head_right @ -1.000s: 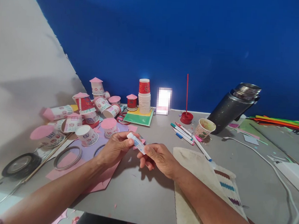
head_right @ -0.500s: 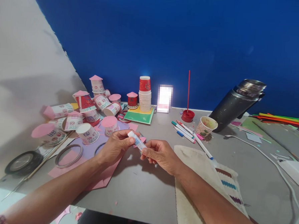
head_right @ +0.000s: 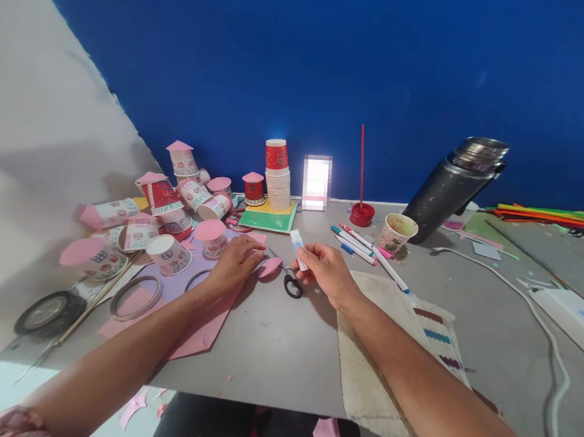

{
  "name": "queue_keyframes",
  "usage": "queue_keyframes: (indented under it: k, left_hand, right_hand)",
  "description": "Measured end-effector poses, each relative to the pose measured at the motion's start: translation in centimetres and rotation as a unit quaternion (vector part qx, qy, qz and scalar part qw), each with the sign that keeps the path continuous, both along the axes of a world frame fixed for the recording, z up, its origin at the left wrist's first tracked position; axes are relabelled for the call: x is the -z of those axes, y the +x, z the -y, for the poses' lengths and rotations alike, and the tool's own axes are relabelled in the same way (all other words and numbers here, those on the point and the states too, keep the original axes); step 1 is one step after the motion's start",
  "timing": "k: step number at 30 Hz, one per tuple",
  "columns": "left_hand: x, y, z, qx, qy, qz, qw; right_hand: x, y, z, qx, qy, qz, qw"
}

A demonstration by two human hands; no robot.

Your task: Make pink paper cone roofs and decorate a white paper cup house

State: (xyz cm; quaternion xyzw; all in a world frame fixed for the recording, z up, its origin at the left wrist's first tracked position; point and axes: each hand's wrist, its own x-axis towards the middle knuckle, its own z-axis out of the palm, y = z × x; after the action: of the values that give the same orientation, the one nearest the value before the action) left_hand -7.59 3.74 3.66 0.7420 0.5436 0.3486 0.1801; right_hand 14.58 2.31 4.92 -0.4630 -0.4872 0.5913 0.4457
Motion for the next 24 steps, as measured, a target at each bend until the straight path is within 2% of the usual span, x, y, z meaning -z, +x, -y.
queue_keyframes:
  k: [2,4,8,11,13,15,18,24]
  left_hand:
    - [0.4,0.3,-0.2,0.023,0.004,-0.018,1.0]
    - [0.0,0.7,0.0,0.028,0.01,0.004,1.0]
    - [-2.2,1.1,1.3,0.019,-0.008,0.105,0.994]
    - [-3.6,1.3,2.3,0.037,0.085,0.122,0.988]
    - [-4.0,1.3,2.6,0.058,0.156,0.099,0.981]
    - [-4.0,1.2,2.7,0.081,0.183,0.077,0.977]
    - [-3.9,1.1,2.6,0.103,0.172,0.063,0.978]
    - [-3.7,1.0,2.6,0.105,0.202,0.062,0.972]
  right_hand:
    - [0.0,0.0,0.0,-0.007,-0.002,-0.003,1.0]
    - [0.0,0.1,0.0,-0.016,0.009,-0.005,1.0]
    - [-0.2,0.1,0.2,-0.01,0.1,0.055,0.993]
    - [-0.5,0.0,0.7,0.02,0.197,0.148,0.969]
    - [-0.7,-0.2,1.1,0.013,0.231,0.181,0.956]
    - [-0.9,-0.4,1.6,-0.011,0.235,0.192,0.953]
    - [-1.2,-0.5,2.0,-0.038,0.221,0.196,0.955]
    - [-1.6,-0.6,2.1,-0.061,0.188,0.18,0.964]
